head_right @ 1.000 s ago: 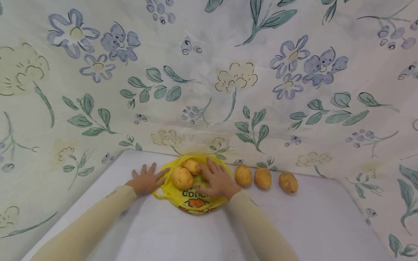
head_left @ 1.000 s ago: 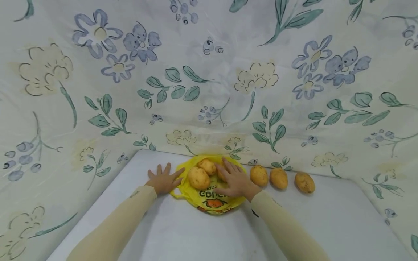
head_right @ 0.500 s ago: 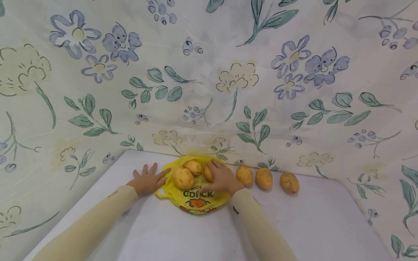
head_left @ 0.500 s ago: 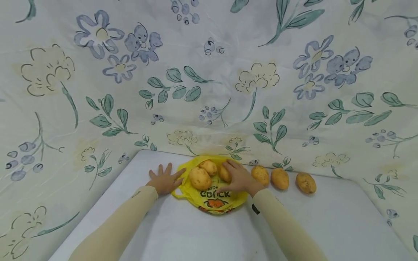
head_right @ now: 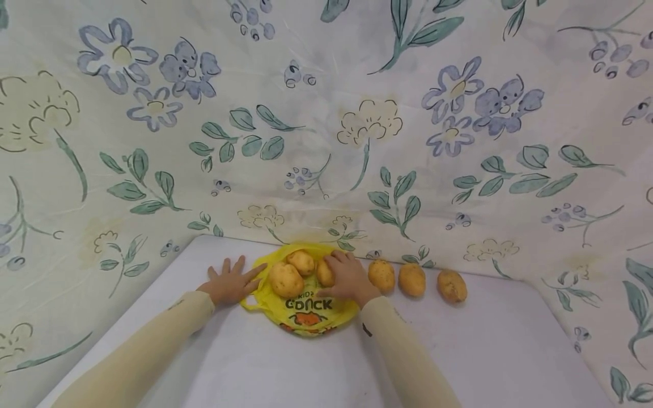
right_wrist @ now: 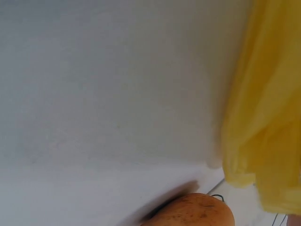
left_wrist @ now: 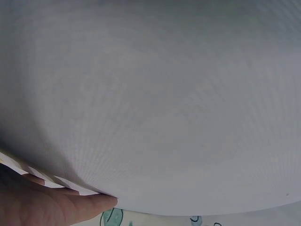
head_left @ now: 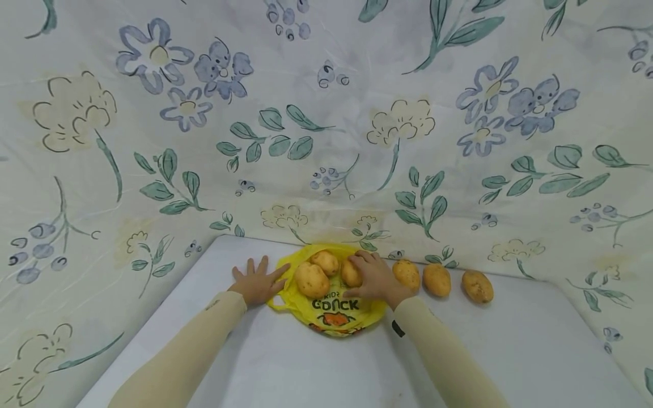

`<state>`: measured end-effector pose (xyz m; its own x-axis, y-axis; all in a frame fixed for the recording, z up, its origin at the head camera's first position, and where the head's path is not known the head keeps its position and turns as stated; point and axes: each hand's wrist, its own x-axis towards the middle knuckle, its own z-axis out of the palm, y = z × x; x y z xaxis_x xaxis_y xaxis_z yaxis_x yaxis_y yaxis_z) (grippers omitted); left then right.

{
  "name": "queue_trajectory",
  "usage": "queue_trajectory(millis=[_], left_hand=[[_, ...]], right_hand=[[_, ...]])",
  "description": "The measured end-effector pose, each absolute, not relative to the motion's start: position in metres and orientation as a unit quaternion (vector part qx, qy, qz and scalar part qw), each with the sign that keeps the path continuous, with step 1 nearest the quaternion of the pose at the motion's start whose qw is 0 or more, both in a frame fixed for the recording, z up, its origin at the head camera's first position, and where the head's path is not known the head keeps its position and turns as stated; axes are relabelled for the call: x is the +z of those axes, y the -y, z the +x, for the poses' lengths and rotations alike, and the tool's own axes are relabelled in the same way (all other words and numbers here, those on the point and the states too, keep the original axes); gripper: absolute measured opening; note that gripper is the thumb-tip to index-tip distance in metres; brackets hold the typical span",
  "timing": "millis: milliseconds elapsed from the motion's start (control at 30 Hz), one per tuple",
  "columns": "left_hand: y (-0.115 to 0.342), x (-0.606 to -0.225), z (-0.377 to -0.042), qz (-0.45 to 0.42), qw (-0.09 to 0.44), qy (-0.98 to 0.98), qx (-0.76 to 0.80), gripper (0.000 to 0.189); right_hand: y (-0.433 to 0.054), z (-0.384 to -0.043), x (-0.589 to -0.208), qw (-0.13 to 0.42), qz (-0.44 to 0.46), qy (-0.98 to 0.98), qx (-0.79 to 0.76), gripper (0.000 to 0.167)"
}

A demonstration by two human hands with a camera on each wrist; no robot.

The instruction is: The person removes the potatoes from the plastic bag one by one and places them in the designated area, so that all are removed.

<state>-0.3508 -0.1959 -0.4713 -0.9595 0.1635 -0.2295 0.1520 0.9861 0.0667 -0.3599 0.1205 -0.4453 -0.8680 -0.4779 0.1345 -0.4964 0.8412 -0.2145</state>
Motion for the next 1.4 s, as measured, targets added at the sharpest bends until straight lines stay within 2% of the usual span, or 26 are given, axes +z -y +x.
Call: queue_trajectory(millis=[200,500,800,933,1100,1400], left_hand=[[0.1947,-0.4690,-0.3496,0.076,0.119,-0.990,0.026,0.065],[0.1933,-0.4680,-0.3503,0.073,0.125,-0.989,0.036,0.065],[0.1916,-0.4695,-0.3492,0.079,0.120,-0.989,0.035,0.067],[0.1910,-0.4676,-0.3483,0.081,0.121,-0.989,0.033,0.066],[0.1918,-0.4649,-0.3474,0.080,0.122,-0.989,0.030,0.064],[0.1926,-0.4672,-0.3486,0.077,0.123,-0.989,0.028,0.067]], right_hand=[[-0.1200,-0.3638,-0.4410,0.023,0.223,0.947,0.229,0.076],[-0.1201,-0.3635,-0.4408,-0.051,0.191,0.946,0.258,0.088],[-0.1227,-0.3645,-0.4440,-0.036,0.184,0.950,0.251,0.073],[-0.1245,-0.3643,-0.4439,-0.053,0.179,0.944,0.271,0.066],[-0.1262,-0.3613,-0.4418,-0.083,0.179,0.933,0.301,0.068],[-0.1204,-0.3556,-0.4413,-0.063,0.200,0.924,0.320,0.068]])
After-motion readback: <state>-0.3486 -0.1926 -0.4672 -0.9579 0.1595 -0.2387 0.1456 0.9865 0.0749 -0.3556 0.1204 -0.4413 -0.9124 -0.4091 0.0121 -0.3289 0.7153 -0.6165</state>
